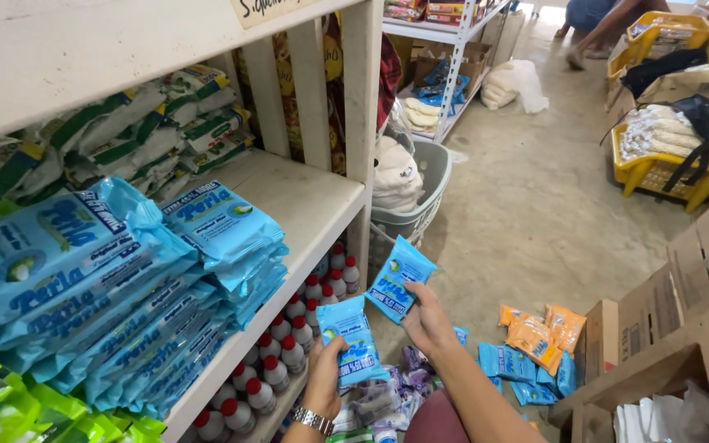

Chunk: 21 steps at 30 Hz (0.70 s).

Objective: Stock and organize various laundry and cleaning detergent packets on shelves and floor areas.

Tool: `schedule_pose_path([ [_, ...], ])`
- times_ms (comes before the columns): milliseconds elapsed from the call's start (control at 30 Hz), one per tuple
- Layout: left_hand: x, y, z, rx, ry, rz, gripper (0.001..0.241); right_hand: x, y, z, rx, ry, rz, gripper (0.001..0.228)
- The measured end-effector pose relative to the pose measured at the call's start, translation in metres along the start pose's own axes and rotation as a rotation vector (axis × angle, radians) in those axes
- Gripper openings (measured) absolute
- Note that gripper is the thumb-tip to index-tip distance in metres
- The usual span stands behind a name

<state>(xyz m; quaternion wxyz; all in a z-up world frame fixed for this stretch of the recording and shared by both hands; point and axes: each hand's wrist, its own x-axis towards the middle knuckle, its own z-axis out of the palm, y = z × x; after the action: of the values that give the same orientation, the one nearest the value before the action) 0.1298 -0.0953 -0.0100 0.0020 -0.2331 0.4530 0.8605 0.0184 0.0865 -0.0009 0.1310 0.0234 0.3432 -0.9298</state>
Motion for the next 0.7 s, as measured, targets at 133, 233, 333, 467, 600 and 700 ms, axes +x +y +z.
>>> schedule_pose_path([
  [133,-0.006,0.005,0.004,0.008,-0.010,0.004,0.009,-0.005,0.000,0.006,-0.058,-0.033,0.010,0.034],
  [233,-0.004,0.004,0.003,0.005,-0.008,0.013,0.009,-0.009,-0.002,0.014,-0.104,-0.037,-0.020,0.035],
  [333,0.003,-0.002,-0.002,-0.009,-0.008,0.035,0.009,-0.004,0.003,0.008,-0.139,-0.036,-0.033,0.037],
  [467,0.009,-0.006,-0.008,-0.072,0.000,0.058,0.009,-0.001,0.010,0.004,-0.217,-0.071,-0.031,0.037],
  [600,0.016,-0.009,-0.014,-0.089,0.011,0.042,0.006,-0.008,0.014,0.012,-0.265,-0.089,-0.053,0.047],
  [700,0.025,-0.016,-0.021,-0.125,-0.007,0.070,0.006,-0.013,0.012,0.021,-0.313,-0.062,-0.088,0.055],
])
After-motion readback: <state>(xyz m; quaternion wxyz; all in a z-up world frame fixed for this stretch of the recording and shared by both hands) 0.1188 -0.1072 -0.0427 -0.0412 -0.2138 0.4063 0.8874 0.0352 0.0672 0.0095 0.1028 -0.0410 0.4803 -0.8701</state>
